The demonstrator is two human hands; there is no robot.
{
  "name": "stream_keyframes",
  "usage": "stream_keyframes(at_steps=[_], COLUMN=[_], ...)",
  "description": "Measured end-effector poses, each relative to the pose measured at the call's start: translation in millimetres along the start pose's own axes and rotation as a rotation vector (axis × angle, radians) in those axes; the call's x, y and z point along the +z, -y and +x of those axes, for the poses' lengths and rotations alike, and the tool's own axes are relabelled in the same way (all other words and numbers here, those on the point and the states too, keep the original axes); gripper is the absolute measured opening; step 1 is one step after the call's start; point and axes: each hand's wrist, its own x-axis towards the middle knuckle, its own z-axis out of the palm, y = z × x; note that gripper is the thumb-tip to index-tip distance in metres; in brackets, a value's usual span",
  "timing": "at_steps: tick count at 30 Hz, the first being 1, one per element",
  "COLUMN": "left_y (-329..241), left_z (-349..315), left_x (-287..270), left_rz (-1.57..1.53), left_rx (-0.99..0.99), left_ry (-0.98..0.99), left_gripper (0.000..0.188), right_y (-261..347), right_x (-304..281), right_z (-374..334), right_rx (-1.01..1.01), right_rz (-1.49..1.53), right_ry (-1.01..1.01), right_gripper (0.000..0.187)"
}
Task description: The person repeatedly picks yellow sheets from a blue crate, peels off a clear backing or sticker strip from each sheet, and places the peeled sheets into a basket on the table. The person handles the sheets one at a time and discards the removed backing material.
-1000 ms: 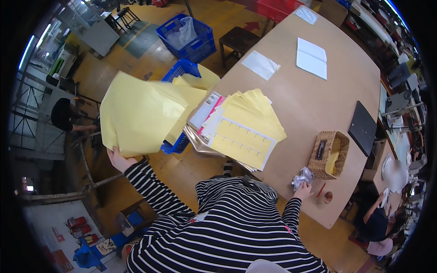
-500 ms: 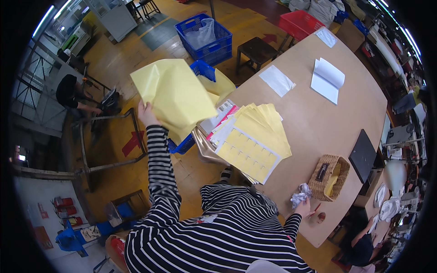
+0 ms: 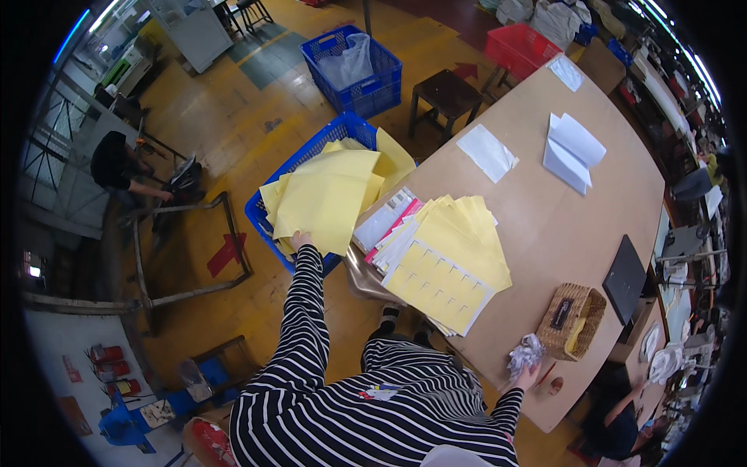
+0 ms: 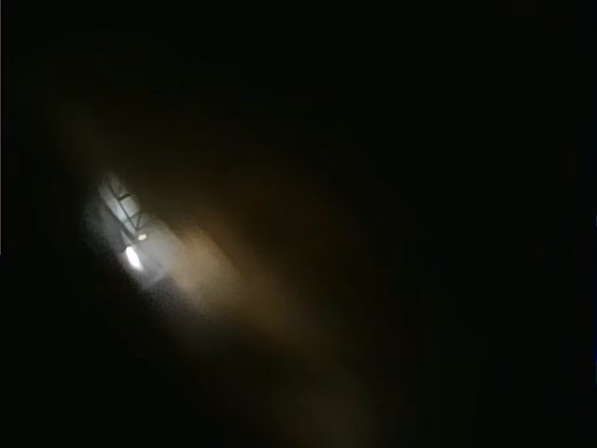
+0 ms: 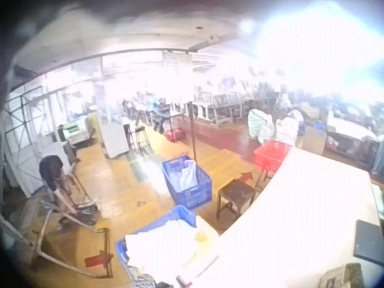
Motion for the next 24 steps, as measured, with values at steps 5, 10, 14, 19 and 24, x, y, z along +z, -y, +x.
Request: stream_keyframes(at_steps=[5,10,14,19,24], left_y=[38.1,39.7,34.2,42.8,43.9], left_z=[16.2,30.1,28.7,-46.2,-196.8], left_x=[-5.6,-28.0,-48.7,-41.2,-0.7], left_rz=[0.373,0.497,0.584,0.574,0.185], left_rx=[-0.064,-0.331,-0.429,0.289,0.619], left_ry=[-0.002,-0.093,-0.169,0.134,0.524], left_gripper=[0.037,0.040,0.043,0.043,0.036], right_y=[-1.1,-7.2,-17.6,-3.7,22.5], right_x=[1.0,6.3,2.7,4.6,18.4], right_z=[-0.7,4.7,8.5,-11.1,-24.5], right_rx=[0.098,0.115,0.138,0.165,0.048], right_rz=[0.045,-0.054,-0.032,-0.464,-0.709], right_ry=[-0.097,-0.227,-0.321,-0.339,-0.377], right_gripper=[0.045,0.032,0.029,0.037,0.026])
